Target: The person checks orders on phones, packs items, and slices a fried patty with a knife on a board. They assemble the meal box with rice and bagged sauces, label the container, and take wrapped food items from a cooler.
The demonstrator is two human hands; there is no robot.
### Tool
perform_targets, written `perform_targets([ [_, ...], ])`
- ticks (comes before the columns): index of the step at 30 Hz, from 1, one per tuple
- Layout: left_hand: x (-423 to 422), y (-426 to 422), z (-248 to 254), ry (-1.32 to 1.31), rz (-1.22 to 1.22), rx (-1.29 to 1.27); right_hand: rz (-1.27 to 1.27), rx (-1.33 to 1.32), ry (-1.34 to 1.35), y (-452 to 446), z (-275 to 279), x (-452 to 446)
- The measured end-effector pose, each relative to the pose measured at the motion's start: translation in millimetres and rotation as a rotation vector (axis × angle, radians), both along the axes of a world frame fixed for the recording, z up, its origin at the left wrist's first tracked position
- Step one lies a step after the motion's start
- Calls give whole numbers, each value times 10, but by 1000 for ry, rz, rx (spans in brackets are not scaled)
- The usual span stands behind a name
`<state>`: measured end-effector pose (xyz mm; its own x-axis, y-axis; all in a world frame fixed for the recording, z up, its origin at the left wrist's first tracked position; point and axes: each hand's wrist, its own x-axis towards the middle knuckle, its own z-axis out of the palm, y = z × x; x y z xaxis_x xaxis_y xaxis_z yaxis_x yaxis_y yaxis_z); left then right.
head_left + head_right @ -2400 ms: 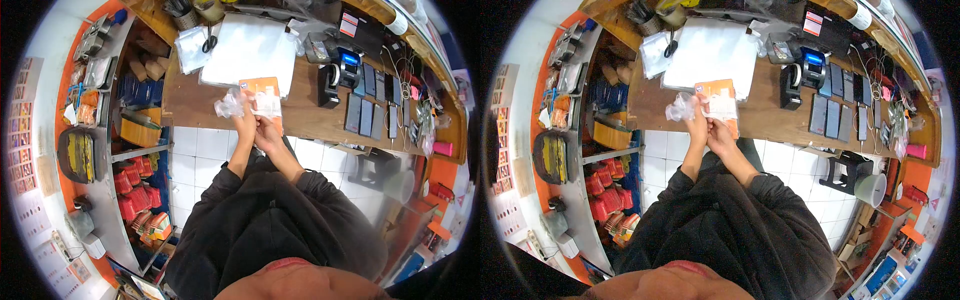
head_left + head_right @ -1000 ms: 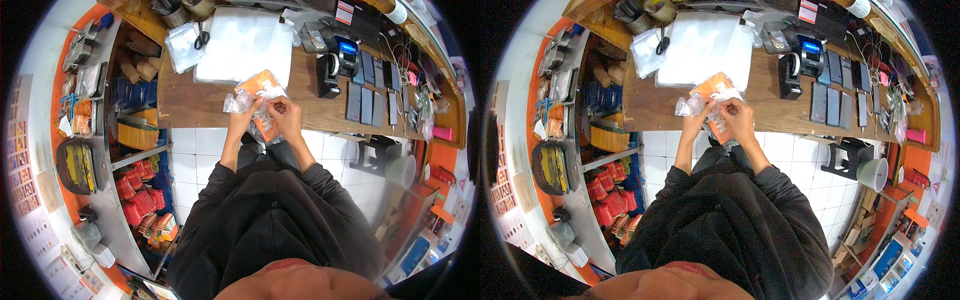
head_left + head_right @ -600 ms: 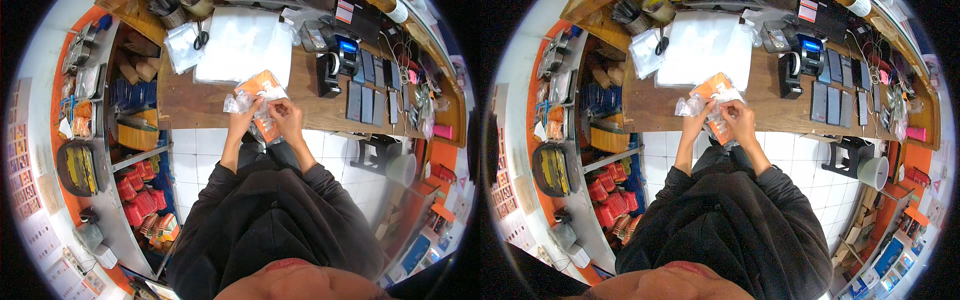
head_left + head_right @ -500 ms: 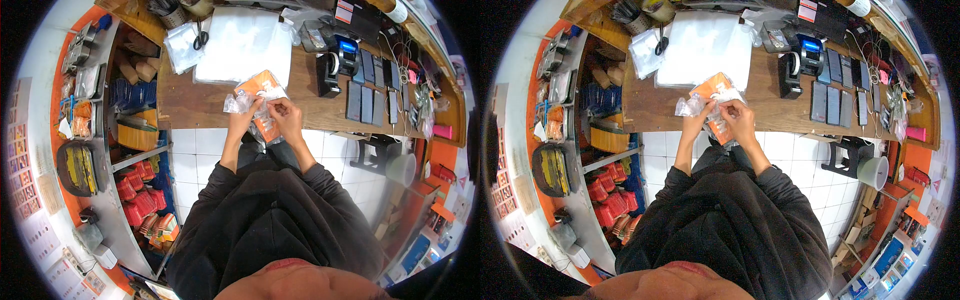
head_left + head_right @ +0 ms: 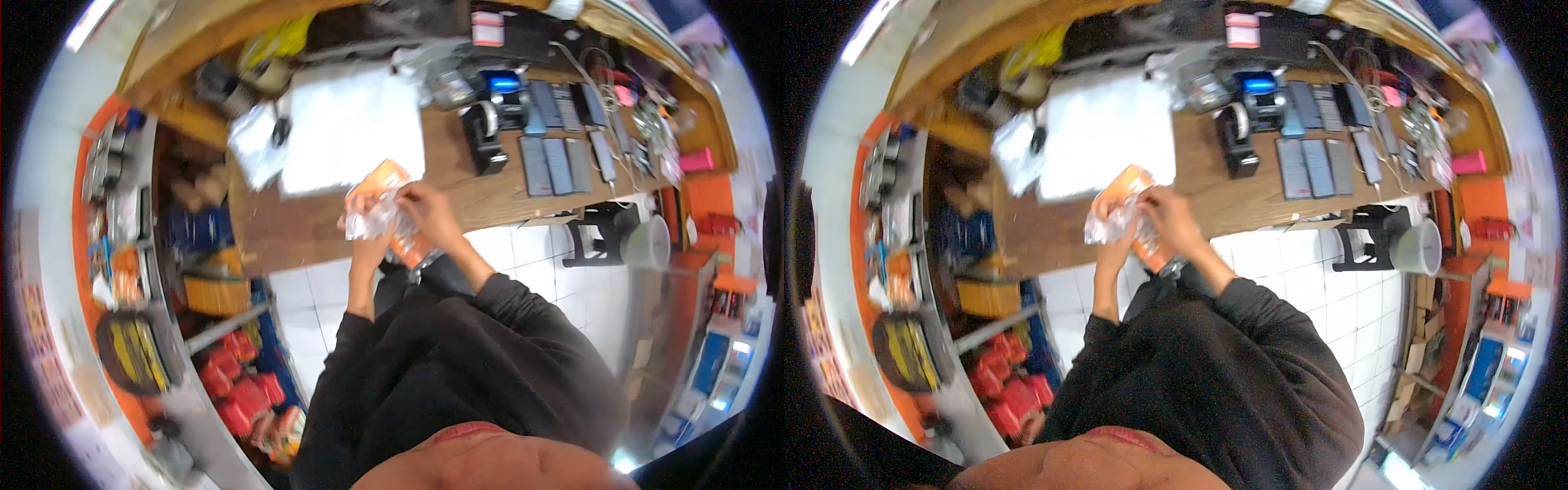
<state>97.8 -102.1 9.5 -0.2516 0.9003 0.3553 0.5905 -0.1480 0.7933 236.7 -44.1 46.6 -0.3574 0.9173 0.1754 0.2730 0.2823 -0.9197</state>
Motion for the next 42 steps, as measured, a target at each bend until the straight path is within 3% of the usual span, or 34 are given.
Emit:
perform_targets([
  [5, 131, -115, 29, 320, -89, -44, -170, 128, 56, 387, -131, -12],
  [6, 207, -160, 166, 447, -81, -18, -180, 155, 70, 526, -55, 19],
  [9, 287, -279, 61, 458, -38, -29, -171, 136, 111, 938, 307, 187],
  [10, 252, -298, -111, 246, -79, -101, -176, 152, 178, 1157, 347, 283],
  [11, 266, -208, -64, 141, -99, -133, -239, 173, 152, 1282, 732, 434],
  [12, 280, -118, -16, 35, -115, -164, -307, 345, 159, 1550, 940, 615],
  [14, 378, 78, 496, -160, 263, -125, -484, 599, 230, 2103, 1397, 1054],
  [15, 384, 171, 498, -318, 292, -80, -567, 638, 349, 2554, 1483, 1312],
  [16, 417, 281, 503, -474, 317, -30, -738, 734, 271, 2802, 1764, 1555],
  [17, 536, 443, 745, -516, 361, 79, -795, 860, 383, 3225, 1944, 1815],
  [18, 537, 557, 676, -607, 423, 165, -823, 842, 321, 3574, 2131, 2121],
  [20, 467, 643, 590, -347, 448, 70, -867, 1061, 186, 4274, 2453, 2678],
  [21, 524, 682, 608, -344, 456, 85, -1024, 1052, -127, 4655, 2529, 2949],
  [22, 592, 702, 659, -267, 619, 104, -1167, 1019, -448, 4990, 2537, 3215],
  [23, 654, 741, 717, -188, 784, 121, -1162, 1023, -433, 5234, 2507, 3526],
  [25, 708, 769, 834, -34, 941, 206, -1110, 1028, -1113, 5495, 2410, 3944],
  [27, 775, 735, 950, 134, 1091, 266, -1015, 1061, -1052, 5526, 2431, 4013],
  [28, 817, 774, 1015, 253, 1134, 440, -941, 1097, -989, 5441, 2512, 3986],
  [29, 879, 823, 1090, 376, 1169, 614, -913, 1254, -823, 5217, 2555, 3804],
  [30, 1003, 855, 1241, 382, 1188, 596, -785, 1353, -699, 4850, 2566, 3598],
  [31, 1187, 887, 1442, 513, 1011, 542, -645, 1442, -572, 4390, 2554, 3375],
  [32, 1363, 924, 1518, 511, 808, 468, -487, 1320, -526, 3861, 2479, 3132],
  [34, 1726, 1053, 1610, 320, 398, 305, 74, 1161, -443, 2928, 2157, 2797],
  [35, 1949, 1176, 1752, 411, 235, 284, 420, 952, -617, 2501, 2029, 2687],
  [36, 2087, 1269, 1963, 485, -74, 77, 644, 607, -693, 2132, 1864, 2580],
  [37, 2214, 1388, 1928, 410, -277, 56, 790, 521, -552, 1962, 1521, 2552],
  [38, 2293, 1475, 1877, 326, -477, 55, 862, 414, -473, 1828, 1295, 2526],
  [39, 2289, 1487, 1766, 315, -456, 35, 902, 310, -441, 1747, 1162, 2528],
  [41, 2242, 1474, 1372, -237, -622, -628, 918, 149, -448, 1712, 1032, 2573],
  [42, 2190, 1425, 1131, -237, -615, -636, 894, 88, -483, 1743, 997, 2631],
])
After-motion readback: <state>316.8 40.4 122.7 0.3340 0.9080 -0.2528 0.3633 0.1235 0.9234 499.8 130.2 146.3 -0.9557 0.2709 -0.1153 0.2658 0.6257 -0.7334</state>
